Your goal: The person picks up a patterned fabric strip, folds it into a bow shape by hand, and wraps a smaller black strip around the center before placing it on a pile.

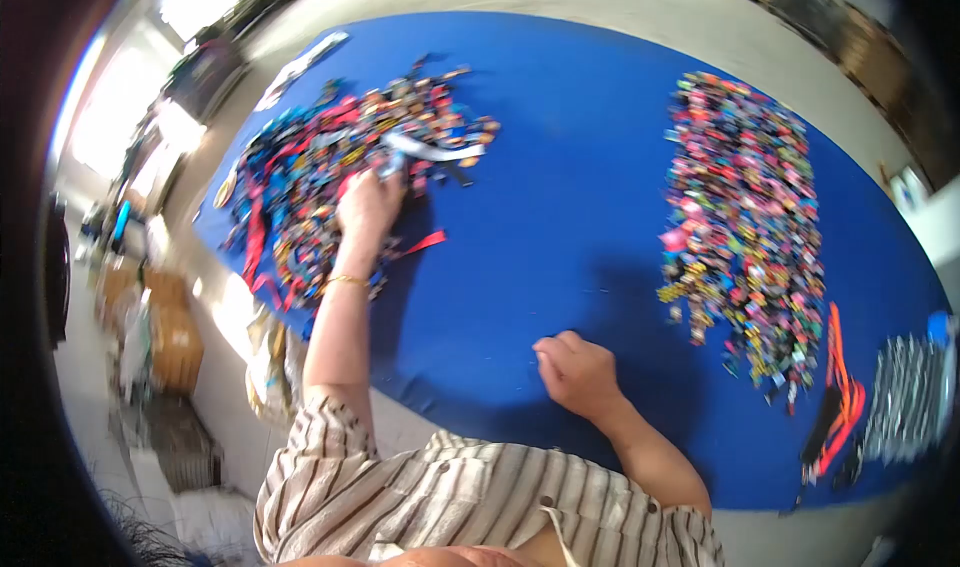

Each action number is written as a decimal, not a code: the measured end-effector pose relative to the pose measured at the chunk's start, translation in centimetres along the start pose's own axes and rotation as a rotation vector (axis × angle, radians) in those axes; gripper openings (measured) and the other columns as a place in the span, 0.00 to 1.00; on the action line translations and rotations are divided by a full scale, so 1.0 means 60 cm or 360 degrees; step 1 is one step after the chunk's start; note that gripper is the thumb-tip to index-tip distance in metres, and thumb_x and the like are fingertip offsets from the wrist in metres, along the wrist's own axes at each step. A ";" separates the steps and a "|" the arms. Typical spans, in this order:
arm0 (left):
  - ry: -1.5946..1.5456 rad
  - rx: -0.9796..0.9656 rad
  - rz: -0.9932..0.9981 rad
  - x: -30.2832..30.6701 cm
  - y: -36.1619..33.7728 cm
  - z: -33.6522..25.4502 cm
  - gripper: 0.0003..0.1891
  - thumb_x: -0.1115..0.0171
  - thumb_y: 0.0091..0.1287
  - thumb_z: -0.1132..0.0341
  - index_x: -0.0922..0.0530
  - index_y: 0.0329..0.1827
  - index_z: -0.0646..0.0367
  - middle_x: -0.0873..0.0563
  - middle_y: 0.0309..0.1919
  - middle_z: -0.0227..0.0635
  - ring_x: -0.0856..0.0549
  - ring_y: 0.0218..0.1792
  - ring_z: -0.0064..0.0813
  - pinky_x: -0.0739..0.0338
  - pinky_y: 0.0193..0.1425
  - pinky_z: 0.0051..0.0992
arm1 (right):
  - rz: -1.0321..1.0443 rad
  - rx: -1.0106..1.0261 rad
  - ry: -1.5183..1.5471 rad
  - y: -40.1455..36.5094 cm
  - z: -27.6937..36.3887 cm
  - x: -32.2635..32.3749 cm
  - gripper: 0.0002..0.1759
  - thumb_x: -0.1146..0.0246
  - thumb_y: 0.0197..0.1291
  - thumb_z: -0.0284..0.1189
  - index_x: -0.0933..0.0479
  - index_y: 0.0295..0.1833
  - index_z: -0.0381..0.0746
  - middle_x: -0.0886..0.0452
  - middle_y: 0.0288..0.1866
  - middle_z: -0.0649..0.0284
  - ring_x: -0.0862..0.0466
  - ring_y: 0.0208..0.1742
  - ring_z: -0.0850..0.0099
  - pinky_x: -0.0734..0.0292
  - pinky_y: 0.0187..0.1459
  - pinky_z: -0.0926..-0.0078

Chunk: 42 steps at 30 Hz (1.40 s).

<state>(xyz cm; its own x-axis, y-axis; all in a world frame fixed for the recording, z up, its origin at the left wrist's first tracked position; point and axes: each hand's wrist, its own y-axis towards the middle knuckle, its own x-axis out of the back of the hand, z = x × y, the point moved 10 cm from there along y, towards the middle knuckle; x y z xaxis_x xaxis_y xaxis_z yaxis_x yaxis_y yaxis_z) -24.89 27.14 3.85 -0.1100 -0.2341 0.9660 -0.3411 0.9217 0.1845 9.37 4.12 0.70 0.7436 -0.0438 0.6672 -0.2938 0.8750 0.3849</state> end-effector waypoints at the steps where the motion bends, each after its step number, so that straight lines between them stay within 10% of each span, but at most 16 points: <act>1: -0.0023 0.0006 0.0045 -0.015 0.007 0.000 0.29 0.41 0.74 0.43 0.12 0.48 0.67 0.09 0.50 0.57 0.09 0.51 0.58 0.14 0.56 0.51 | -0.0013 0.0014 -0.0013 -0.004 0.000 0.004 0.06 0.31 0.62 0.25 0.16 0.45 0.45 0.18 0.35 0.63 0.14 0.30 0.60 0.18 0.33 0.63; 6: -0.0062 -0.0023 -0.0058 -0.043 0.026 0.017 0.31 0.41 0.72 0.39 0.12 0.40 0.65 0.10 0.37 0.60 0.10 0.43 0.60 0.16 0.50 0.52 | -0.0051 0.0079 -0.0022 -0.012 -0.005 0.006 0.05 0.31 0.62 0.26 0.17 0.44 0.44 0.19 0.35 0.63 0.15 0.31 0.61 0.18 0.33 0.64; 17: -0.0613 -0.0477 -0.0470 -0.021 0.009 -0.002 0.09 0.39 0.70 0.65 0.22 0.42 0.62 0.13 0.31 0.52 0.13 0.34 0.55 0.20 0.41 0.47 | -0.0075 0.0111 0.0016 -0.020 -0.004 0.012 0.03 0.33 0.64 0.26 0.18 0.43 0.43 0.20 0.35 0.63 0.14 0.33 0.61 0.19 0.33 0.63; 20: -0.0848 -0.0425 -0.0175 -0.043 -0.001 -0.010 0.14 0.40 0.72 0.67 0.20 0.57 0.63 0.14 0.46 0.54 0.13 0.46 0.56 0.19 0.52 0.44 | -0.0087 0.0115 0.0043 -0.024 -0.008 0.010 0.04 0.33 0.64 0.26 0.18 0.44 0.43 0.20 0.36 0.63 0.14 0.33 0.61 0.19 0.34 0.62; 24: -0.1395 -0.0466 0.0116 -0.016 -0.102 -0.093 0.06 0.40 0.80 0.69 0.23 0.45 0.63 0.18 0.30 0.31 0.19 0.30 0.17 0.23 0.34 0.25 | -0.0060 0.0117 0.0046 -0.025 -0.008 0.007 0.05 0.34 0.64 0.25 0.19 0.45 0.44 0.20 0.37 0.63 0.14 0.34 0.61 0.19 0.34 0.60; 33: -0.0963 -0.1012 0.0856 -0.023 -0.389 -0.247 0.08 0.34 0.74 0.63 0.14 0.45 0.58 0.11 0.32 0.51 0.10 0.35 0.54 0.15 0.39 0.43 | -0.0248 -0.0368 0.0560 -0.015 -0.037 0.055 0.18 0.34 0.68 0.23 0.21 0.63 0.40 0.17 0.57 0.57 0.12 0.37 0.64 0.16 0.39 0.63; 34: -0.0997 -0.1125 0.0910 -0.020 -0.420 -0.258 0.07 0.34 0.74 0.64 0.14 0.46 0.57 0.11 0.31 0.50 0.09 0.35 0.53 0.15 0.39 0.43 | -0.0056 -0.0629 0.0780 -0.023 -0.055 0.038 0.26 0.34 0.64 0.19 0.23 0.69 0.40 0.19 0.65 0.56 0.12 0.49 0.63 0.15 0.50 0.63; 38: -0.0971 -0.1323 0.1211 -0.009 -0.499 -0.280 0.08 0.33 0.72 0.69 0.11 0.50 0.55 0.10 0.29 0.44 0.08 0.31 0.43 0.15 0.38 0.37 | -0.0012 0.0016 0.0818 -0.014 -0.020 0.037 0.30 0.36 0.59 0.17 0.21 0.69 0.40 0.18 0.69 0.54 0.23 0.74 0.54 0.29 0.74 0.58; 42: -0.0928 -0.1364 0.1320 0.006 -0.511 -0.274 0.08 0.33 0.72 0.69 0.11 0.51 0.54 0.13 0.26 0.43 0.11 0.27 0.42 0.18 0.34 0.35 | 0.0069 0.0005 0.0819 -0.028 -0.020 0.020 0.23 0.36 0.60 0.21 0.16 0.62 0.40 0.15 0.64 0.54 0.21 0.71 0.54 0.30 0.74 0.55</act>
<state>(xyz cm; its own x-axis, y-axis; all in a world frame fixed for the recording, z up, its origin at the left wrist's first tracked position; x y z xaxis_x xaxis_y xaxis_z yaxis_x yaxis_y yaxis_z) 0.87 3.88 1.54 -0.4535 0.5899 0.6681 0.6903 0.7066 -0.1553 11.49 3.15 0.11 0.9297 0.2363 0.2827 -0.3322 0.8693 0.3661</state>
